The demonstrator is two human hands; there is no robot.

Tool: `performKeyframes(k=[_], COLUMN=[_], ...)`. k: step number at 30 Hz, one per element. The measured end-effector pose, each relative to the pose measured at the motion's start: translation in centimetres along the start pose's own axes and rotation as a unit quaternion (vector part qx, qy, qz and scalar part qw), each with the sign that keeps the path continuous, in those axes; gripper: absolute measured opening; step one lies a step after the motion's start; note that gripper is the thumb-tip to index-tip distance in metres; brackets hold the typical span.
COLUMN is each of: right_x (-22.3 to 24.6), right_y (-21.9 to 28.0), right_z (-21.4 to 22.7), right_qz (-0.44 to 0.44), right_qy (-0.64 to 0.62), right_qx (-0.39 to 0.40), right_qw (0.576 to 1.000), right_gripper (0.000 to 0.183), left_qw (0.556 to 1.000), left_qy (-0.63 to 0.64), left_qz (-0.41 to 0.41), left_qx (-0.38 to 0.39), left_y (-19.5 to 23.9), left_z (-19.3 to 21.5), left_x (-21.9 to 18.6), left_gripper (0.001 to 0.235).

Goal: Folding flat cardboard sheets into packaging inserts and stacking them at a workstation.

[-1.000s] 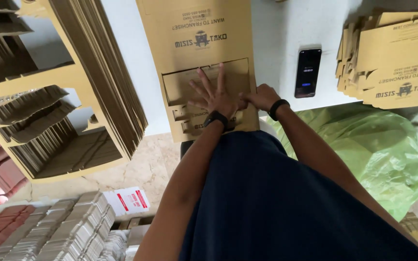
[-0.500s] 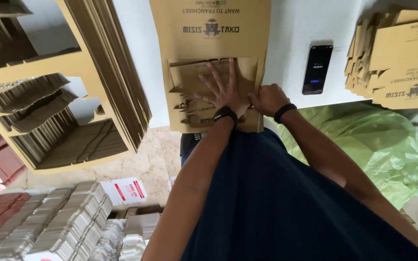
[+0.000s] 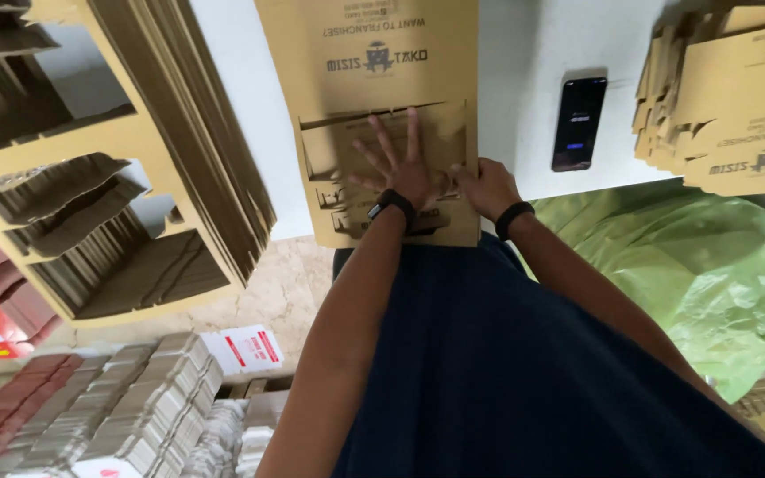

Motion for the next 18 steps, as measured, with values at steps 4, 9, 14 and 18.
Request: performKeyframes(k=[4, 9, 14, 18], right_x=[-3.2, -1.7, -4.6, -1.5], right_y=[-0.8, -0.5, -2.5, -0.2], right_z=[-3.0, -2.8, -3.7, -1.0], right_qz=[-0.08, -0.147, -0.157, -0.171], right_qy=[-0.223, -0.373, -0.453, -0.515], right_qx=[-0.05, -0.163, -0.126, -0.064], right_qw=[0.97, 0.902, 0.868, 0.837], right_gripper=[0.071, 0.052, 0.044, 0.046], left_qw=[1.0, 1.0, 0.999, 1.0], left_qy=[-0.006, -0.016, -0.025, -0.015], left_qz=[-0.01, 0.01, 0.027, 0.01], left_qx=[0.002, -0.014, -0.017, -0.014], left_y=[0.8, -0.6, 0.3, -0.7], left_z=[0.9, -0.9, 0.1, -0.9], left_x=[-0.6, 0.3, -0.3, 0.1], left_gripper=[0.125, 0.131, 0.133, 0.135])
Point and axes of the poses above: each hand's wrist, its own y-axis away from the middle knuckle, its own z-axis out of the back of the hand, x = y × z, the point moved 3 cm from there along -y, towards the middle knuckle, and after that the axes turned 12 degrees about z, right-handed, at the moved point
